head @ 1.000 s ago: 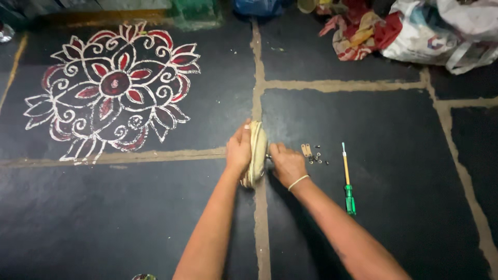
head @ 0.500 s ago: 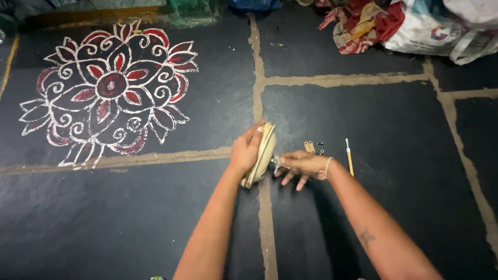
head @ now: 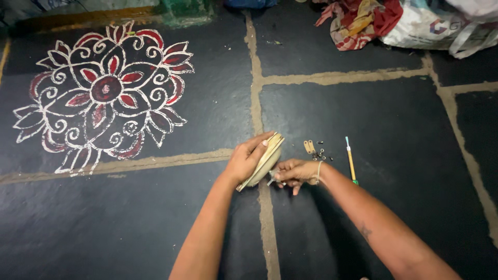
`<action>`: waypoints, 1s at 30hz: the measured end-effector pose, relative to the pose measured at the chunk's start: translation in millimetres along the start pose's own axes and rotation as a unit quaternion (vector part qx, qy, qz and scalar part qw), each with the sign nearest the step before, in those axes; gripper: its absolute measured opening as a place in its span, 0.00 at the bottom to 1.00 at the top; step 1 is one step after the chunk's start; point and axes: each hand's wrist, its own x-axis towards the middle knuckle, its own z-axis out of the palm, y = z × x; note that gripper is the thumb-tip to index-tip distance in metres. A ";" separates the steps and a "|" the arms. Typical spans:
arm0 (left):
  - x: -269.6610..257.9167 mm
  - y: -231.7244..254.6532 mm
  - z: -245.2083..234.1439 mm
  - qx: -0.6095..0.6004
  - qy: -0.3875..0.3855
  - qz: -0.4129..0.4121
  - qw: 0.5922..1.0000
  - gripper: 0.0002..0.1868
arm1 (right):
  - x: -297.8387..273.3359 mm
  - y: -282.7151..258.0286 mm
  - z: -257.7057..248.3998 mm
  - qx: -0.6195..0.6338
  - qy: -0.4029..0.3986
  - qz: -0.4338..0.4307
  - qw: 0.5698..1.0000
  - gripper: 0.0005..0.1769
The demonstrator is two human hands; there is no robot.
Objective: The person assembles a stack of wooden discs by inserting a metal hinge and fastening it with screws. They use a screwdriver to tighten the screws and repeatedly check the alignment of the discs.
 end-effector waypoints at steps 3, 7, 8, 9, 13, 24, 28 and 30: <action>-0.5 -6.5 1.6 0.015 0.018 0.024 0.999 0.21 | 6.8 -17.1 29.4 -0.156 0.150 0.027 0.976 0.30; 5.6 -9.5 16.2 0.028 0.078 0.013 0.997 0.21 | -8.2 -38.0 74.6 -0.485 0.407 0.027 0.774 0.46; 7.2 -9.8 19.0 0.029 0.091 0.006 0.995 0.21 | -11.7 -43.1 79.8 -0.479 0.417 0.038 0.771 0.45; 6.0 -11.2 19.6 0.030 0.091 -0.016 0.995 0.22 | -12.9 -44.6 87.2 -0.471 0.425 0.049 0.771 0.45; 12.0 -15.8 15.6 0.021 0.102 -0.036 0.994 0.22 | -9.4 -40.0 90.9 -0.462 0.472 0.033 0.750 0.35; 11.0 -4.9 18.0 0.050 0.088 -0.059 0.993 0.22 | -19.6 -14.3 38.8 -0.112 0.234 0.040 0.965 0.25; 8.7 3.8 23.0 0.086 0.083 -0.047 0.992 0.22 | -21.1 -24.5 46.3 -0.106 0.233 0.057 0.965 0.25; 10.2 6.3 25.0 0.098 0.079 -0.042 0.991 0.22 | -20.5 -32.7 53.1 -0.140 0.261 0.078 0.952 0.25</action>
